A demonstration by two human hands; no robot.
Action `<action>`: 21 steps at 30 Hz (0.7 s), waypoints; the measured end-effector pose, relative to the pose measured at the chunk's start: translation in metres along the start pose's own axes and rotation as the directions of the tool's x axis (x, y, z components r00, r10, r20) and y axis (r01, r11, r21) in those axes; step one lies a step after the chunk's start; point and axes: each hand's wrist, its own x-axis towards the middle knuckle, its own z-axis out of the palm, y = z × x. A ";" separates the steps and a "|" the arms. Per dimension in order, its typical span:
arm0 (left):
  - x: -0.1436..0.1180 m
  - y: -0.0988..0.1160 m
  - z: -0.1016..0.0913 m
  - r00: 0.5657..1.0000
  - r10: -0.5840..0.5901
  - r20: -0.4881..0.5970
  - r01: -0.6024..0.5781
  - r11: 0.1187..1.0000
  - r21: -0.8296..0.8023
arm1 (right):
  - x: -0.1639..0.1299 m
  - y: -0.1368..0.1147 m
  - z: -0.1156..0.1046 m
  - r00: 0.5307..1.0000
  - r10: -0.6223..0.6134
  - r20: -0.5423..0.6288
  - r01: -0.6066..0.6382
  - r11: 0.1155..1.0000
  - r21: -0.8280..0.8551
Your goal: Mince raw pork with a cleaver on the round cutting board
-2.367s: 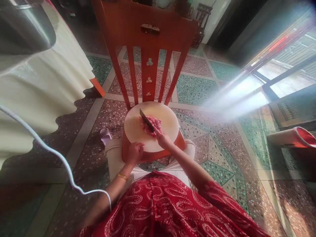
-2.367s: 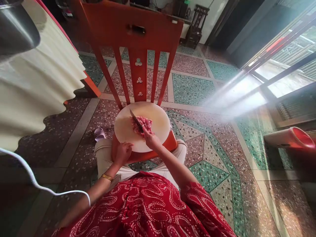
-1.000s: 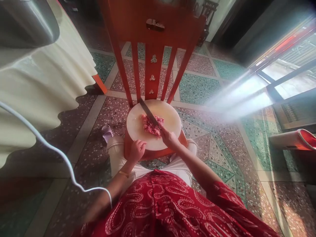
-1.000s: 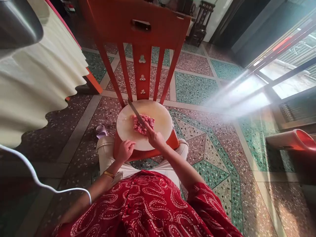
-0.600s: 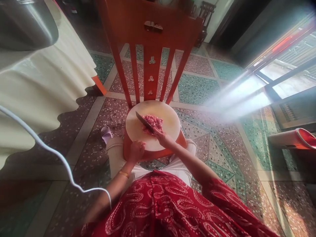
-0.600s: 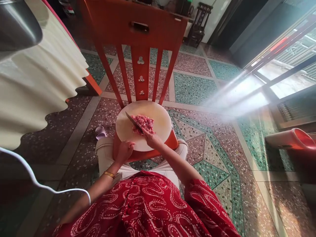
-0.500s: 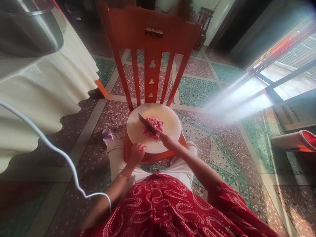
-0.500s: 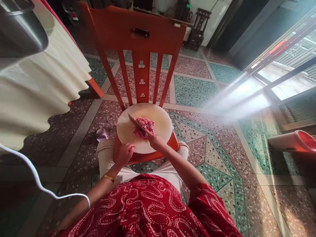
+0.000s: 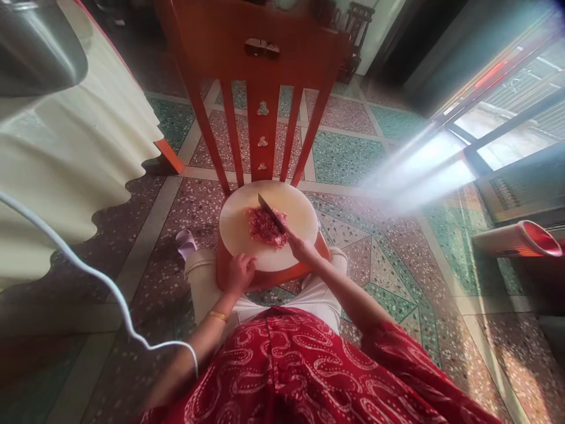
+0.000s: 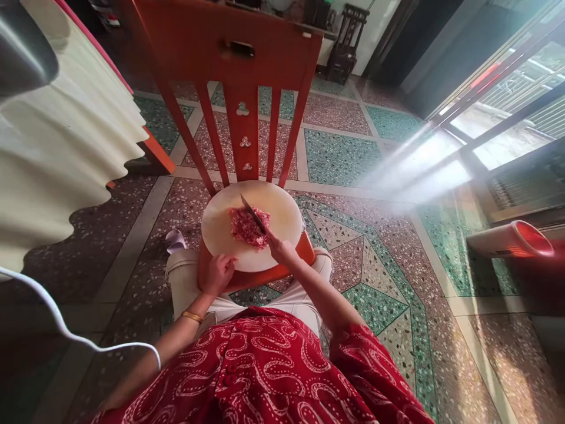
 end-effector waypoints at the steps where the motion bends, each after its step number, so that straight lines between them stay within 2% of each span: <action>1: 0.000 0.000 0.000 1.000 0.005 0.002 -0.005 1.000 -0.005 | -0.001 0.002 0.001 0.999 0.015 0.036 -0.015 1.000 -0.002; 3: 0.000 0.000 -0.001 1.000 0.024 0.014 -0.023 1.000 -0.019 | -0.001 0.005 0.000 0.999 0.028 0.024 -0.028 1.000 0.007; 6: 0.000 0.001 -0.002 1.000 0.010 0.019 -0.010 1.000 -0.006 | -0.001 0.006 -0.002 0.995 0.049 -0.081 -0.048 0.999 0.013; 10: 0.001 0.002 -0.003 0.999 -0.014 0.029 0.014 1.000 0.006 | 0.000 0.008 -0.002 0.996 0.085 0.036 -0.085 0.996 -0.015; 11: 0.001 0.002 -0.003 0.999 -0.006 0.037 0.006 1.000 0.000 | 0.001 0.008 -0.003 0.996 0.078 0.043 -0.077 0.997 -0.022; 15: 0.001 0.002 -0.003 0.999 0.005 0.041 -0.005 1.000 0.011 | -0.001 0.004 -0.004 0.998 0.021 -0.057 -0.023 0.999 -0.042; 19: 0.001 0.001 -0.003 0.999 -0.002 0.033 0.001 1.000 0.010 | -0.002 0.001 -0.001 0.996 0.047 0.081 -0.043 0.998 -0.052; 21: 0.001 0.001 -0.002 0.999 0.019 0.030 -0.019 1.000 -0.005 | -0.002 0.002 -0.001 0.999 0.023 0.032 -0.022 0.999 -0.033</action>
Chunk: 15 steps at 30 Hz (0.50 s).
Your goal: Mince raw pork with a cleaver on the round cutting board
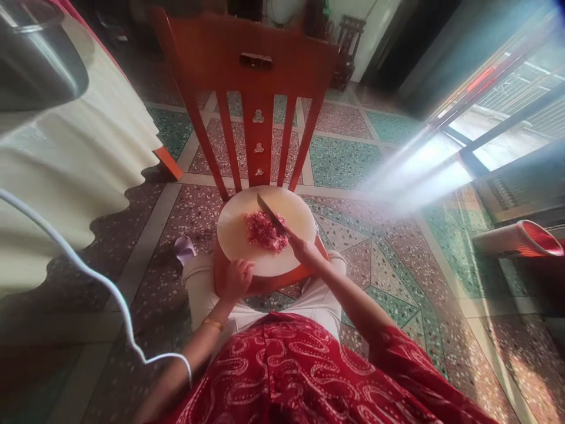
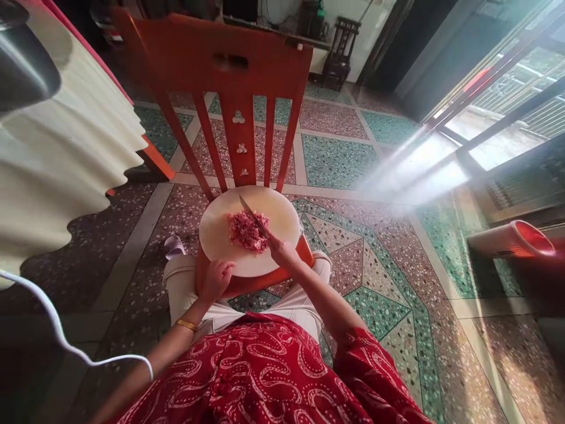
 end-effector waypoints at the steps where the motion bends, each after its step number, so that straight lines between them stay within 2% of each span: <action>1: 0.000 0.000 0.000 1.000 0.006 -0.003 -0.006 1.000 -0.001 | 0.000 0.000 0.000 0.998 -0.016 -0.057 0.016 1.000 0.006; 3: 0.001 0.000 0.001 1.000 0.001 -0.007 -0.001 1.000 0.011 | 0.001 0.001 0.001 0.994 -0.018 -0.112 0.017 1.000 -0.010; 7: 0.002 0.001 0.000 1.000 -0.021 0.012 0.021 1.000 0.018 | 0.001 0.003 0.001 0.998 0.056 0.025 -0.055 0.998 -0.044; 11: 0.002 0.002 -0.001 1.000 -0.002 0.018 0.002 1.000 0.008 | 0.000 0.001 -0.002 0.996 0.002 -0.089 -0.003 1.000 -0.005; 15: 0.002 0.002 -0.001 1.000 -0.015 0.008 0.015 1.000 0.017 | 0.000 -0.003 -0.004 0.997 0.049 0.060 -0.044 0.997 -0.068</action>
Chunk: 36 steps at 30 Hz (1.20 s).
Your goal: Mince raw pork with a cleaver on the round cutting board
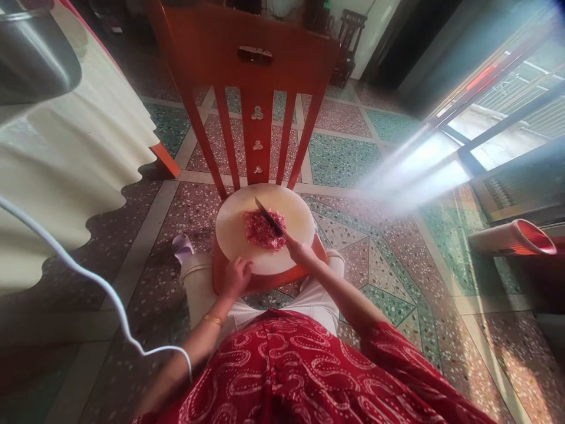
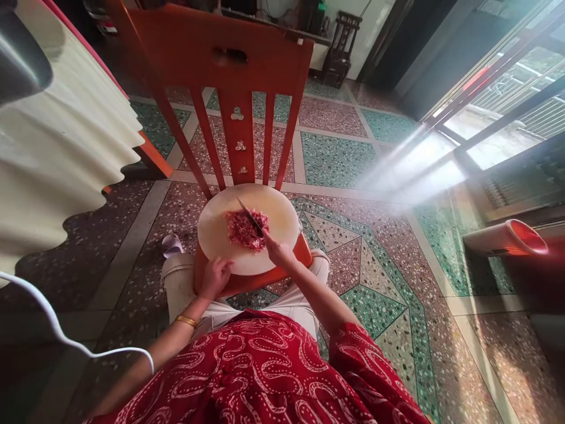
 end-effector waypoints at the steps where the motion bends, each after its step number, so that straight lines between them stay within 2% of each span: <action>1: 0.000 0.000 0.000 1.000 0.003 0.006 -0.003 1.000 -0.005 | 0.000 -0.001 0.000 1.000 -0.002 0.012 0.002 1.000 0.003; 5: 0.000 -0.001 0.002 1.000 0.017 0.001 -0.017 1.000 -0.009 | -0.002 -0.008 0.000 0.990 -0.065 -0.122 0.068 0.998 0.019; 10: -0.001 -0.002 0.002 1.000 0.018 -0.004 -0.018 1.000 -0.014 | -0.001 -0.013 0.000 0.998 -0.051 0.028 0.052 0.998 -0.024; 14: -0.001 -0.002 0.001 1.000 0.030 -0.003 -0.031 0.999 -0.011 | -0.001 -0.015 -0.003 0.995 -0.069 -0.069 0.070 0.997 0.020; 18: -0.001 -0.001 0.000 1.000 0.007 0.003 -0.007 1.000 -0.012 | -0.001 -0.016 0.002 0.999 -0.032 0.032 0.034 0.998 -0.050; 23: -0.002 -0.002 0.002 1.000 0.012 -0.010 -0.012 1.000 -0.011 | -0.001 -0.013 0.008 0.994 -0.090 -0.057 0.087 0.995 -0.045; 27: -0.002 -0.003 0.003 1.000 0.019 -0.020 -0.019 1.000 -0.022 | -0.001 -0.009 0.007 0.997 -0.062 0.042 0.065 0.995 -0.075; 32: -0.002 -0.002 0.002 1.000 0.020 -0.006 -0.020 1.000 -0.015 | -0.002 -0.010 0.002 0.995 -0.063 -0.074 0.061 0.998 -0.018; 36: -0.001 -0.001 0.001 1.000 0.013 0.001 -0.013 1.000 -0.007 | -0.002 -0.012 0.000 0.999 -0.038 0.023 0.039 0.998 -0.044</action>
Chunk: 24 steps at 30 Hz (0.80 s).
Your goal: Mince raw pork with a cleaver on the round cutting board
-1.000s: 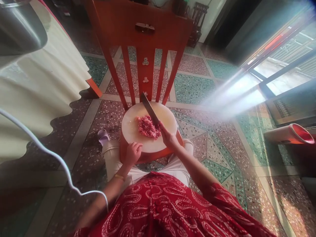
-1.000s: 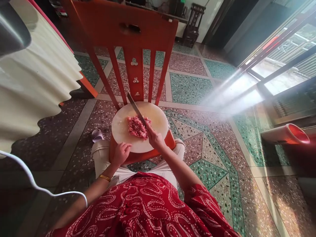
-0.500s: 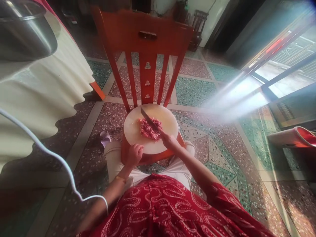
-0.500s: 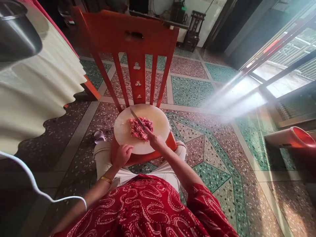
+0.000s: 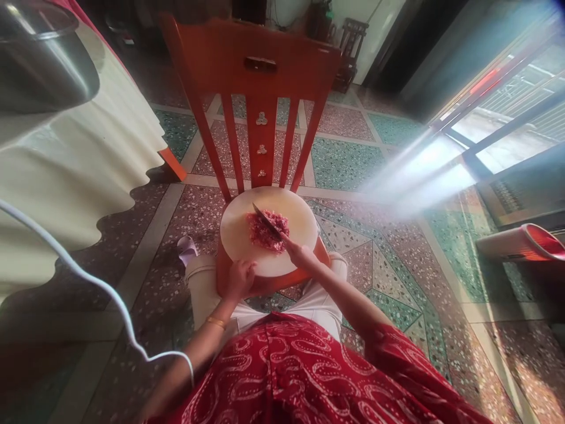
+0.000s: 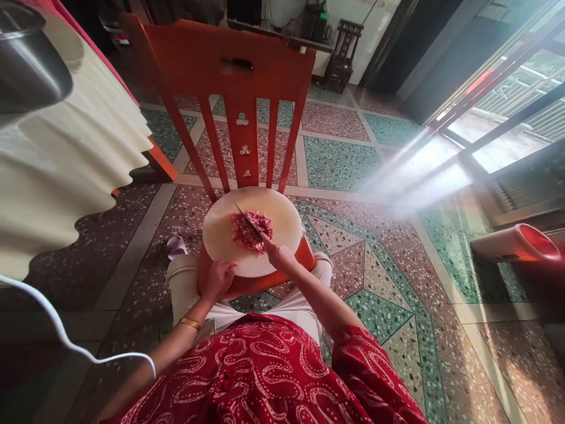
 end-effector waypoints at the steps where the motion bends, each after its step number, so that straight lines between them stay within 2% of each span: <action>1: 0.000 0.000 0.000 1.000 0.007 -0.003 -0.007 1.000 -0.005 | 0.000 0.000 -0.001 1.000 -0.007 -0.005 0.007 1.000 0.010; 5: 0.000 0.000 0.000 1.000 0.015 -0.020 -0.015 1.000 -0.004 | 0.001 0.002 0.001 0.994 -0.035 -0.105 0.041 0.997 0.062; 9: 0.000 -0.001 0.000 1.000 0.015 -0.021 -0.015 1.000 -0.002 | 0.002 0.004 0.002 1.000 -0.022 0.012 0.021 0.997 0.069; 12: -0.001 0.000 0.000 1.000 0.027 -0.014 -0.027 1.000 -0.011 | 0.004 0.005 0.001 0.996 -0.052 -0.074 0.062 0.987 0.146; 14: 0.000 0.000 0.000 1.000 0.017 -0.016 -0.017 1.000 -0.006 | 0.005 0.006 0.002 0.993 -0.041 -0.111 0.056 0.989 0.137; 18: 0.000 0.001 -0.002 1.000 0.000 -0.017 0.000 1.000 0.004 | 0.005 0.010 0.006 1.000 0.017 -0.008 -0.016 0.996 0.088; 22: -0.004 0.006 -0.009 1.000 0.022 -0.013 -0.021 0.997 0.068 | 0.004 0.010 0.002 0.989 -0.021 -0.143 0.042 0.988 0.151; 24: -0.009 0.010 -0.012 0.999 0.046 -0.014 -0.044 0.992 0.115 | 0.003 0.009 0.002 0.992 -0.001 -0.126 0.015 0.994 0.112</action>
